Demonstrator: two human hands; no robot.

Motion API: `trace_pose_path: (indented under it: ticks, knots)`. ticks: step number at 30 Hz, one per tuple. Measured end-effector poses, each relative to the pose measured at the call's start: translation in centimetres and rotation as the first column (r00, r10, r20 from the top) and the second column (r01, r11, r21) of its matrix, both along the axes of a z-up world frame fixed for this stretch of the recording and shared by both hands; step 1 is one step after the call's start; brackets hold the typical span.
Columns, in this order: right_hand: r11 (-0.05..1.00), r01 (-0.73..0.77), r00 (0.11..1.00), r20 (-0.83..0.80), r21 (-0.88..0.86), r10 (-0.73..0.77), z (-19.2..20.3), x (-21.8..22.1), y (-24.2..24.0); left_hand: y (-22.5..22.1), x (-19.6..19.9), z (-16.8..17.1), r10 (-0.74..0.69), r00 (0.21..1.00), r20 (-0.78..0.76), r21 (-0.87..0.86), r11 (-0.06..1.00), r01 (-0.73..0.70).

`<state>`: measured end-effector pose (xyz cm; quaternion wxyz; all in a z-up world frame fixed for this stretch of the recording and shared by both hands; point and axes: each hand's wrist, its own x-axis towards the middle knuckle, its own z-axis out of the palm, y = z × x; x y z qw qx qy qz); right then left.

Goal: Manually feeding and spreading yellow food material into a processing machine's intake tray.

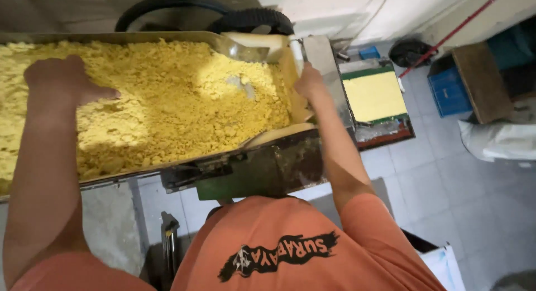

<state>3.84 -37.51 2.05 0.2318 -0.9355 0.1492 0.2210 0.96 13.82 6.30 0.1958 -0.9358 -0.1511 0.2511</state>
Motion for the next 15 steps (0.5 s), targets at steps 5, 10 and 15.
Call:
trace_pose_path:
  ticks: [5,10,15]
  knots:
    - [0.989,-0.041,0.993,0.107,-0.141,0.057,-7.4,0.6,0.9,-7.0,-1.0,5.0,0.147,0.984,-0.105,-0.373,0.911,-0.176]
    - [0.998,-0.045,0.999,-0.004,-0.054,0.045,-3.5,-0.7,3.7,-8.3,1.0,1.1,0.095,0.974,-0.205,-0.268,0.952,-0.149]
    - [0.995,-0.066,0.998,-0.006,-0.069,0.066,-6.9,0.1,2.0,-10.0,-0.4,2.6,0.186,0.961,-0.207,-0.337,0.908,-0.248]
